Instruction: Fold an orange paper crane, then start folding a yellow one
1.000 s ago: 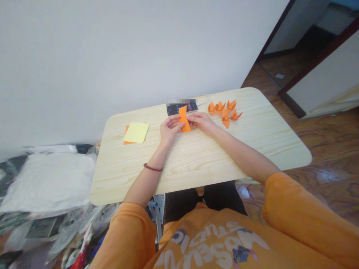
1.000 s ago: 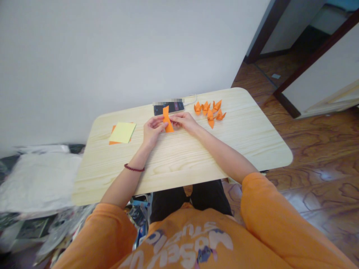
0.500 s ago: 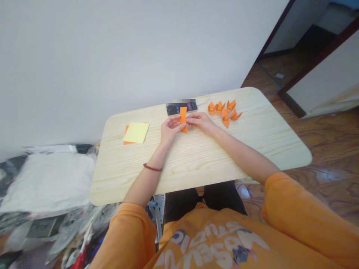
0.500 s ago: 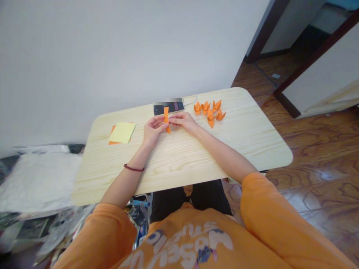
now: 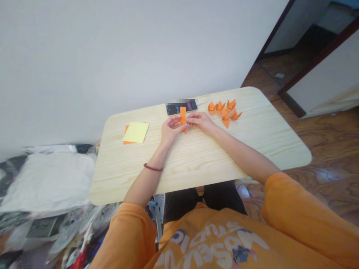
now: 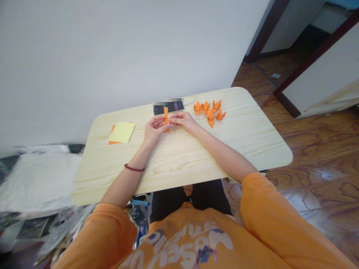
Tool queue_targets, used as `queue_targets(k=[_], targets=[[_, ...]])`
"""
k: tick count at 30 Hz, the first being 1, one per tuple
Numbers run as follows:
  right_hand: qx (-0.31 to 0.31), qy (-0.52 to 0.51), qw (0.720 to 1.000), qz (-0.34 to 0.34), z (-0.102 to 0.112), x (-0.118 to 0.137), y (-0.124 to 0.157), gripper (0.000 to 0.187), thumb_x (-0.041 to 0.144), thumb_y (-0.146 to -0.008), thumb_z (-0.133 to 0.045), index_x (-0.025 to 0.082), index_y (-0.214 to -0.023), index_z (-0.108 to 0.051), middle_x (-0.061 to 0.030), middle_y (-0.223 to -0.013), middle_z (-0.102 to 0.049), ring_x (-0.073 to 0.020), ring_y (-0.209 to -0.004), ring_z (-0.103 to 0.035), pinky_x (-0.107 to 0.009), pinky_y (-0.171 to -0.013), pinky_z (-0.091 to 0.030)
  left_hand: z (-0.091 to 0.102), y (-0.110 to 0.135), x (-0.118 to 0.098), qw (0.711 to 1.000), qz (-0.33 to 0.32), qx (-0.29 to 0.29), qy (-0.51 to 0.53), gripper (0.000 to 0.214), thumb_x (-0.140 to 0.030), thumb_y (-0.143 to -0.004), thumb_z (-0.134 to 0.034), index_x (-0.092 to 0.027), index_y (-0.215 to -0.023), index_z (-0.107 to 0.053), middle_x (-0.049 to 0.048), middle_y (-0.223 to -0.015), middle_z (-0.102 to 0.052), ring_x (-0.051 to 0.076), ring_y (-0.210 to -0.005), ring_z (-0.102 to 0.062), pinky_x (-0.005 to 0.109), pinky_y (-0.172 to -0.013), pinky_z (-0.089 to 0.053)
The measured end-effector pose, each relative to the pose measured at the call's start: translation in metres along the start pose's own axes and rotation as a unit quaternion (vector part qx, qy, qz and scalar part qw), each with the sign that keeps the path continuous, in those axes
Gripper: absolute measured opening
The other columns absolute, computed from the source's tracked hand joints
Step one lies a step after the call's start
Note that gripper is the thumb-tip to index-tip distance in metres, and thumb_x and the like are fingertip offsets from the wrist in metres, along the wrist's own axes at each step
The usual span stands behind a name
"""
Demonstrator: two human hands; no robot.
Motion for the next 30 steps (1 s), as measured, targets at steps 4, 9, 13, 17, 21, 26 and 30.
queue_targets(k=[4,9,13,17,21,26,30], targets=[[0.005,0.0,1.0,0.003,0.0,-0.001,-0.001,0.029,0.037,-0.056,-0.082,0.015,-0.068,-0.069,0.0015,-0.057,-0.06,-0.008,-0.055,-0.049,-0.023,-0.054,-0.033,-0.002,0.0,0.0,1.0,0.005,0.007,0.003,0.046,-0.03,-0.052,-0.087,-0.016,-0.09,-0.065,0.0077,-0.096,-0.072,0.012,-0.072,-0.064,0.031,-0.077,-0.054],[-0.005,0.011,1.0,0.004,0.003,-0.002,-0.002,0.031,0.04,-0.056,-0.082,0.015,-0.069,-0.068,0.0022,-0.055,-0.057,-0.0078,-0.053,-0.046,-0.023,-0.052,-0.03,-0.001,-0.001,0.004,1.0,0.025,0.004,0.009,0.048,-0.029,-0.051,-0.087,-0.016,-0.092,-0.064,0.0081,-0.096,-0.072,0.013,-0.074,-0.066,0.029,-0.074,-0.053],[-0.024,-0.003,1.0,0.0,0.006,-0.003,-0.001,0.036,0.042,-0.054,-0.083,0.015,-0.07,-0.066,0.0022,-0.058,-0.058,-0.0079,-0.054,-0.046,-0.024,-0.054,-0.032,-0.001,-0.002,0.006,0.999,0.036,0.012,0.028,0.049,-0.032,-0.054,-0.084,-0.017,-0.095,-0.063,0.0078,-0.095,-0.073,0.016,-0.077,-0.067,0.028,-0.07,-0.052],[-0.054,-0.062,0.997,0.002,0.012,-0.002,-0.001,0.037,0.04,-0.054,-0.082,0.018,-0.073,-0.06,0.0027,-0.066,-0.06,-0.0087,-0.059,-0.05,-0.024,-0.058,-0.039,0.002,-0.005,0.01,0.998,0.044,0.004,0.052,0.051,-0.034,-0.058,-0.081,-0.019,-0.102,-0.061,0.0066,-0.095,-0.074,0.019,-0.086,-0.069,0.028,-0.072,-0.051],[-0.112,-0.09,0.989,0.034,0.026,0.004,0.0,0.037,0.033,-0.055,-0.079,0.021,-0.075,-0.05,0.0048,-0.071,-0.06,-0.0098,-0.064,-0.055,-0.023,-0.062,-0.043,0.007,-0.01,0.016,0.993,0.056,-0.009,0.099,0.042,-0.036,-0.065,-0.072,-0.021,-0.102,-0.061,0.0036,-0.096,-0.073,0.019,-0.094,-0.068,0.028,-0.077,-0.052],[-0.128,-0.031,0.988,0.08,0.034,0.011,-0.001,0.03,0.024,-0.056,-0.076,0.021,-0.072,-0.05,0.0041,-0.075,-0.062,-0.0117,-0.074,-0.058,-0.024,-0.07,-0.046,0.011,-0.012,0.02,0.987,0.075,-0.031,0.137,0.023,-0.036,-0.074,-0.06,-0.022,-0.092,-0.061,0.0027,-0.106,-0.071,0.021,-0.106,-0.065,0.029,-0.082,-0.054],[-0.095,0.007,0.992,0.077,0.027,0.011,-0.002,0.008,0.021,-0.062,-0.068,0.018,-0.069,-0.066,-0.0003,-0.077,-0.067,-0.0144,-0.079,-0.062,-0.029,-0.079,-0.049,0.017,-0.011,0.025,0.985,0.087,-0.067,0.135,0.018,-0.029,-0.073,-0.058,-0.02,-0.088,-0.062,0.0032,-0.102,-0.072,0.022,-0.105,-0.065,0.03,-0.08,-0.055]])
Point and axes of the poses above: each hand's wrist, its own y-axis away from the middle knuckle, its own z-axis out of the back of the hand, x = y × z, the point moved 10 cm from there along -y, towards the middle knuckle
